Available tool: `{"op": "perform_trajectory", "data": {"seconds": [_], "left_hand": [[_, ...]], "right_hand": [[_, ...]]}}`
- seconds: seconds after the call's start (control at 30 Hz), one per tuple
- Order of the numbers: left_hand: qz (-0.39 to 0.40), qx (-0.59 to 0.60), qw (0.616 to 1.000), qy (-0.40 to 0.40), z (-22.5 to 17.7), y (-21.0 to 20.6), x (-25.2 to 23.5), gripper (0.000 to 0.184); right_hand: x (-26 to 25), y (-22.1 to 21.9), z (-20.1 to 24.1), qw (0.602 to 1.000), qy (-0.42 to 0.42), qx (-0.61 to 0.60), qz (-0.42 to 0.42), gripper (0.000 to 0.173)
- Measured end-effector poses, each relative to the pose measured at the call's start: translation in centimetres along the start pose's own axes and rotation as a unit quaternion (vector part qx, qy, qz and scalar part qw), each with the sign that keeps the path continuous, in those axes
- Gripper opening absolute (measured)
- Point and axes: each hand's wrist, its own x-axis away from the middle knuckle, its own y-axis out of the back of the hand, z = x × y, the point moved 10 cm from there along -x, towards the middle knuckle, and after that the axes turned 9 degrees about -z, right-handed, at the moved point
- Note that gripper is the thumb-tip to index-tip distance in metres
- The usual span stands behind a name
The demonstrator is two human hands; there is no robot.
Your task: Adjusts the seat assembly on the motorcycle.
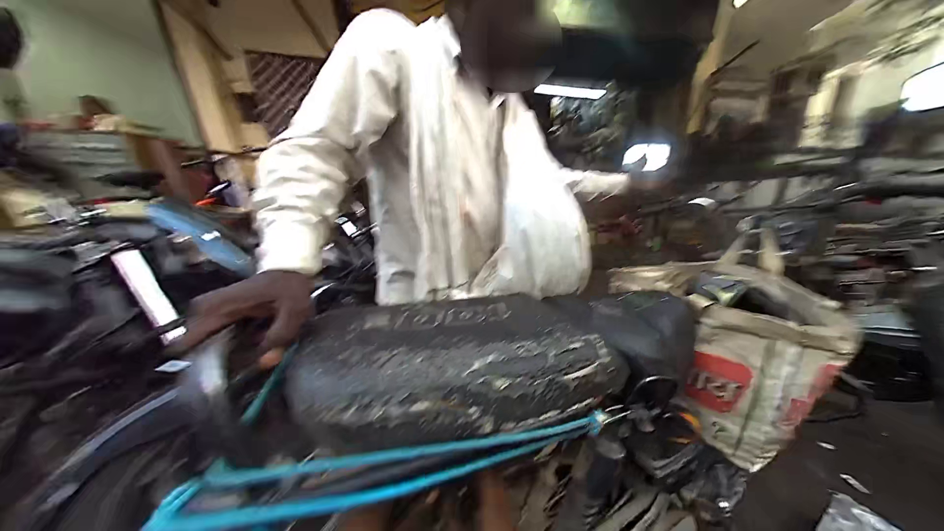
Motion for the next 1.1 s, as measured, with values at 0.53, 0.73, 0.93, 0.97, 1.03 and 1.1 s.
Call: {"op": "perform_trajectory", "data": {"seconds": [0.53,0.73,0.93,0.97,1.03,1.1], "left_hand": [[-0.012,0.014,0.995,0.095,2.1,-0.3,-0.3,0.042],[0.011,0.022,0.991,0.128,2.5,0.4,-0.4,0.027],[-0.013,0.102,0.988,0.113,3.8,0.9,-0.6,0.027],[-0.018,0.102,0.988,0.118,3.8,0.8,-0.5,0.028],[-0.033,0.096,0.987,0.125,3.6,0.8,-0.3,0.029],[-0.052,0.117,0.984,0.121,3.2,0.9,-0.3,0.026]], "right_hand": [[5.1,1.1,3.6,0.961,-0.017,-0.245,0.128,0.047],[4.8,-3.4,1.5,0.874,-0.165,-0.412,0.197,0.039],[4.8,-3.1,-0.7,0.914,-0.177,-0.311,0.188,0.032],[4.8,-2.8,-1.1,0.926,-0.185,-0.279,0.176,0.033],[4.9,-2.4,-2.1,0.940,-0.216,-0.216,0.153,0.031],[5.0,-2.6,-3.0,0.942,-0.243,-0.174,0.152,0.029]]}}
